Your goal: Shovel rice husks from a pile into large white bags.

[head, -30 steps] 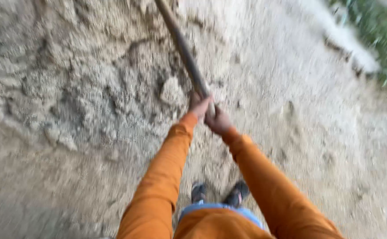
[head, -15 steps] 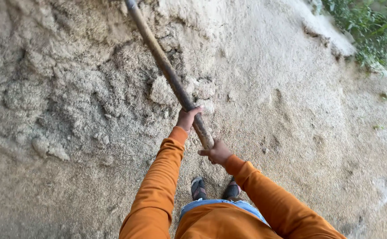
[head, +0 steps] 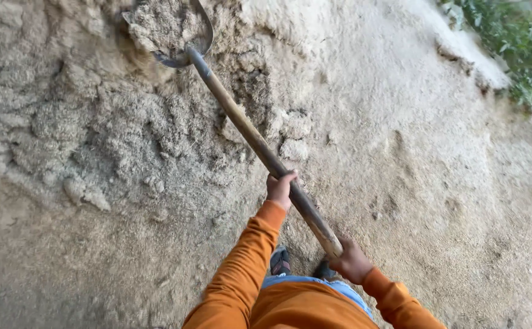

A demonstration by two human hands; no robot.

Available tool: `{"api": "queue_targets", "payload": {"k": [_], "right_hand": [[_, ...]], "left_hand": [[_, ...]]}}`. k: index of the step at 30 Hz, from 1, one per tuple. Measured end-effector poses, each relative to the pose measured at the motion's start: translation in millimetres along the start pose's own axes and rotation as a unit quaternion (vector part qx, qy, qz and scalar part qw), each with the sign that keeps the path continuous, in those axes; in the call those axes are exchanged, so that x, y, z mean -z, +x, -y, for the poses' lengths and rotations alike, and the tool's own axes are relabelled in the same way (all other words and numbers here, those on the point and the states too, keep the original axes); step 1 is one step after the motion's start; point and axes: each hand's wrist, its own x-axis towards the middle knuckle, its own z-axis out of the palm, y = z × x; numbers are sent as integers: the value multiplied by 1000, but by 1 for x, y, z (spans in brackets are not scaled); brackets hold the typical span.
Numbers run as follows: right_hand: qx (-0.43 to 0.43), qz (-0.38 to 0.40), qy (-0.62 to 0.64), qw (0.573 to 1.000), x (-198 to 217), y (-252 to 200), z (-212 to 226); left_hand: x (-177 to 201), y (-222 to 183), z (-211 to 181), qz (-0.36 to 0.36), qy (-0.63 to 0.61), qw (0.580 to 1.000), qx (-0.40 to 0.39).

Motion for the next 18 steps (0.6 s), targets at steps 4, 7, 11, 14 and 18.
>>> {"api": "queue_targets", "payload": {"k": [4, 7, 11, 14, 18], "right_hand": [[-157, 64, 88, 982, 7, 13, 80], [-133, 91, 65, 985, -7, 72, 169], [-140, 115, 28, 983, -58, 126, 212], [-71, 121, 71, 988, -85, 107, 179], [-57, 115, 89, 988, -76, 106, 222]], "left_hand": [[8, -37, -63, -64, 12, 997, -36], [41, -1, -144, -85, 19, 994, -72], [135, 119, -162, -211, 229, 942, -124], [118, 37, -156, -72, 137, 967, -204], [127, 43, -186, -74, 157, 956, -238]]}}
